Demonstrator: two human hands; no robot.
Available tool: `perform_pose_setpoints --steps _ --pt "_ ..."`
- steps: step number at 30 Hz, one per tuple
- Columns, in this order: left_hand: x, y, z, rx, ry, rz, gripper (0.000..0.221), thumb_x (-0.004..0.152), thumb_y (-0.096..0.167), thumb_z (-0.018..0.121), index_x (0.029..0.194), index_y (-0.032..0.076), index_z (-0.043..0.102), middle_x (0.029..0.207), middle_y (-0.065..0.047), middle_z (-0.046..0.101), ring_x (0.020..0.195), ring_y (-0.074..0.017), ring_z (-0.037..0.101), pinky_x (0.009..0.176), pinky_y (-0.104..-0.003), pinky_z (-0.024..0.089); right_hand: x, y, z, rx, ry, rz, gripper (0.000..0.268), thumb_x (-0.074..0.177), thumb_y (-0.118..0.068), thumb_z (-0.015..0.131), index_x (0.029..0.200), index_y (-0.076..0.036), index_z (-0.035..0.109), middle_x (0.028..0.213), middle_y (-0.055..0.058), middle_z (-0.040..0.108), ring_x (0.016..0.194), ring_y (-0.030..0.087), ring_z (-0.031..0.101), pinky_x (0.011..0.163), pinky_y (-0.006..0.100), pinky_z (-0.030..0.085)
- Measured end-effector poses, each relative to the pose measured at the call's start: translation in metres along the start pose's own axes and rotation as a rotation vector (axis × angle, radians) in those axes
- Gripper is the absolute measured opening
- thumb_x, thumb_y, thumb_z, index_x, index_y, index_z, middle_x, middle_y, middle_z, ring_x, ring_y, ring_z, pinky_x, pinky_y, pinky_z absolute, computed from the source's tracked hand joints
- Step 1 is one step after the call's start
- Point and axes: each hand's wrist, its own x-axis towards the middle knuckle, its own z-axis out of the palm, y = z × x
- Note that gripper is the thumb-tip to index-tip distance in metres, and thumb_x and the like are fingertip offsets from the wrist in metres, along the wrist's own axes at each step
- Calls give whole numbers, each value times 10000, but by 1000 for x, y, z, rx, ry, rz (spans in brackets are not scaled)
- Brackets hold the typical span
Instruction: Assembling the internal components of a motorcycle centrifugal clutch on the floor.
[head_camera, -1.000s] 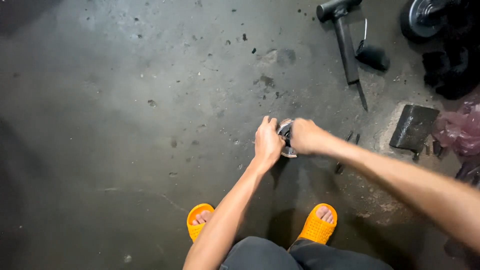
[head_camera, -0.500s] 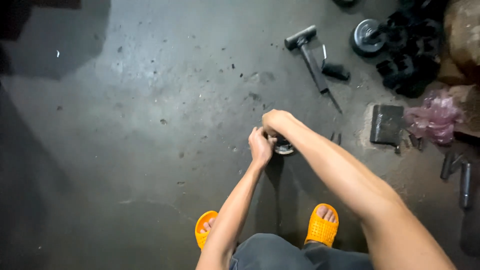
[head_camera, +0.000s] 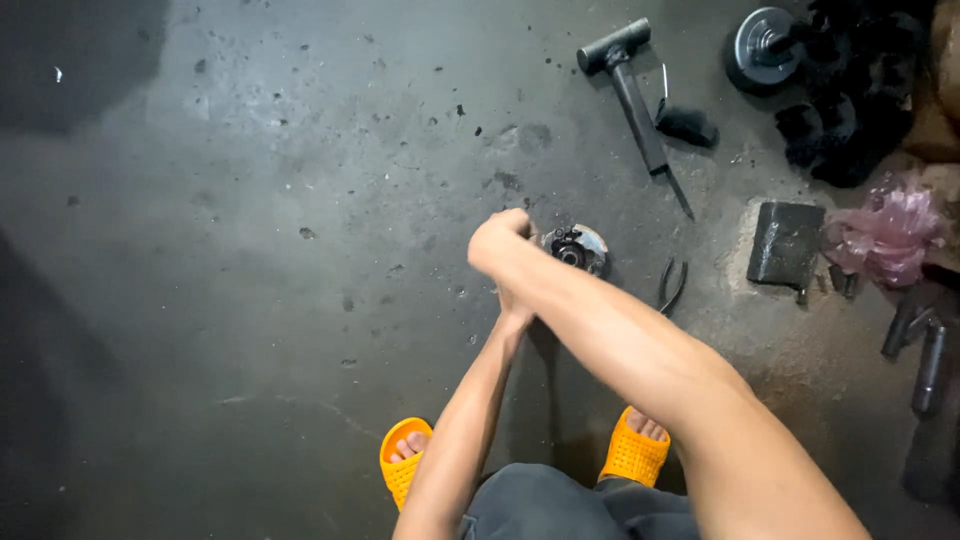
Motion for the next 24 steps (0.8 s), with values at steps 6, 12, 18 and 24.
perform_pose_setpoints --steps 6,12,18,24 --pt "9 9 -16 7 14 85 136 808 53 703 942 24 706 956 -191 564 964 -496 631 814 -607 553 -7 58 30 24 127 57 224 855 -89 704 1026 21 799 979 258 759 954 435 744 744 693 572" --pt "15 20 -16 79 1 236 153 892 43 618 996 4 724 941 -183 576 909 -458 651 795 -549 564 -26 82 45 10 132 76 232 908 -70 635 1070 -2 786 993 237 760 953 407 744 709 635 573" --pt "14 28 -24 -89 -29 6 234 924 182 639 1132 74 645 1076 -163 648 1131 -391 647 967 -495 531 52 56 54 -271 -11 182 213 921 -16 605 1073 -32 754 984 189 739 857 336 724 596 546 551" --pt "18 27 -18 154 -69 67 150 839 170 742 959 91 702 959 -140 680 1022 -381 680 877 -501 568 78 16 45 -662 31 108 177 912 -85 742 1076 -20 759 975 210 745 906 348 724 679 501 561"
